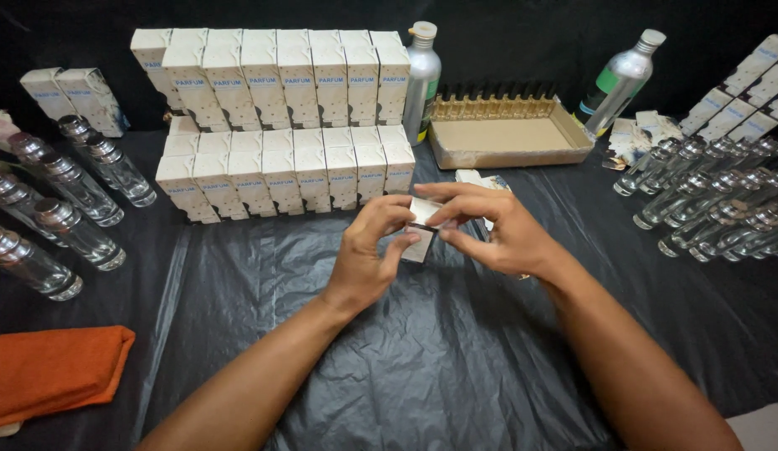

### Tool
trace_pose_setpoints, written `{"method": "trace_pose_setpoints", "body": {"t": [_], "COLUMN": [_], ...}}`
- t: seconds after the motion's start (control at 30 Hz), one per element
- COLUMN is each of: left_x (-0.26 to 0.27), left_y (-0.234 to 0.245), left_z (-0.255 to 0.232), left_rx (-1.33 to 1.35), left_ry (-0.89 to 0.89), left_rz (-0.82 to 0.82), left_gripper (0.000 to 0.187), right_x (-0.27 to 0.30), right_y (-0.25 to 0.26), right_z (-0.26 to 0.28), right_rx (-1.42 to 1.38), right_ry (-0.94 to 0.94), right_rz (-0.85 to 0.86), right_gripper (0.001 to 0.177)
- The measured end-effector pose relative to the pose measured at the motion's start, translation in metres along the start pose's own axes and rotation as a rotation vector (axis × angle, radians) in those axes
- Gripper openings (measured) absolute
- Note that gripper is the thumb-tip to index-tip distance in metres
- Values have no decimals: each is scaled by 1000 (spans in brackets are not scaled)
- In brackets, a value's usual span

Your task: The person folds cardboard boxes by hand and inserts small perfume bottles into them, one by one, before stacking the finished boxes on a table.

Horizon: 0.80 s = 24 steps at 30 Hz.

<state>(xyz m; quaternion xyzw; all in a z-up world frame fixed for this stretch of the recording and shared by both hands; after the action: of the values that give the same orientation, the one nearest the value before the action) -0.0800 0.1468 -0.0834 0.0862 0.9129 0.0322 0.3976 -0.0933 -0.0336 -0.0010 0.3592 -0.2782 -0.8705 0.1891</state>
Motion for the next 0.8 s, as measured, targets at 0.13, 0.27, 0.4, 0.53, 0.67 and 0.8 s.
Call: {"method": "trace_pose_setpoints", "body": {"t": [0.13,0.27,0.4,0.53,0.67,0.8], "left_x": [-2,0,6,8,3,-23], "left_y": [4,5,-3,-5,3,22], "left_z": [-14,-17,-10,1,-12,-28], "left_rx": [-107,-293,-382,-398,-315,-301], "left_ry": [-32,-59,-51,-57,-61,-118], "left_rz": [25,29,48,20,-53,-136], "left_gripper": [15,39,73,55,42,36], "right_x": [-4,-5,-2,-5,-9,-21], "right_y": [1,-5,-16,-20,-16,-8], "right_z": [4,-14,-24,-21,-22,-23], "right_rx": [82,259,403,409,403,431], "right_ry": [-16,42,68,89,66,54], "right_rz": [68,-3,-62,-44,-111,-328], "right_gripper": [19,20,40,39,26,16]}}
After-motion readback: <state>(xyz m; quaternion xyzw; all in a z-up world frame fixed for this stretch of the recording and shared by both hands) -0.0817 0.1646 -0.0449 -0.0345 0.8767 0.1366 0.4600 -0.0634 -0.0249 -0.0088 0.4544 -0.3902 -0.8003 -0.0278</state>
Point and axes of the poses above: each hand's wrist, its own x-axis away from the middle knuckle, its own y-axis out of the back of the hand, z = x × y, the point moved 3 cm from there along -x, towards the middle knuckle, and after that the axes turned 3 degrees about x, right-handed, at the moved point
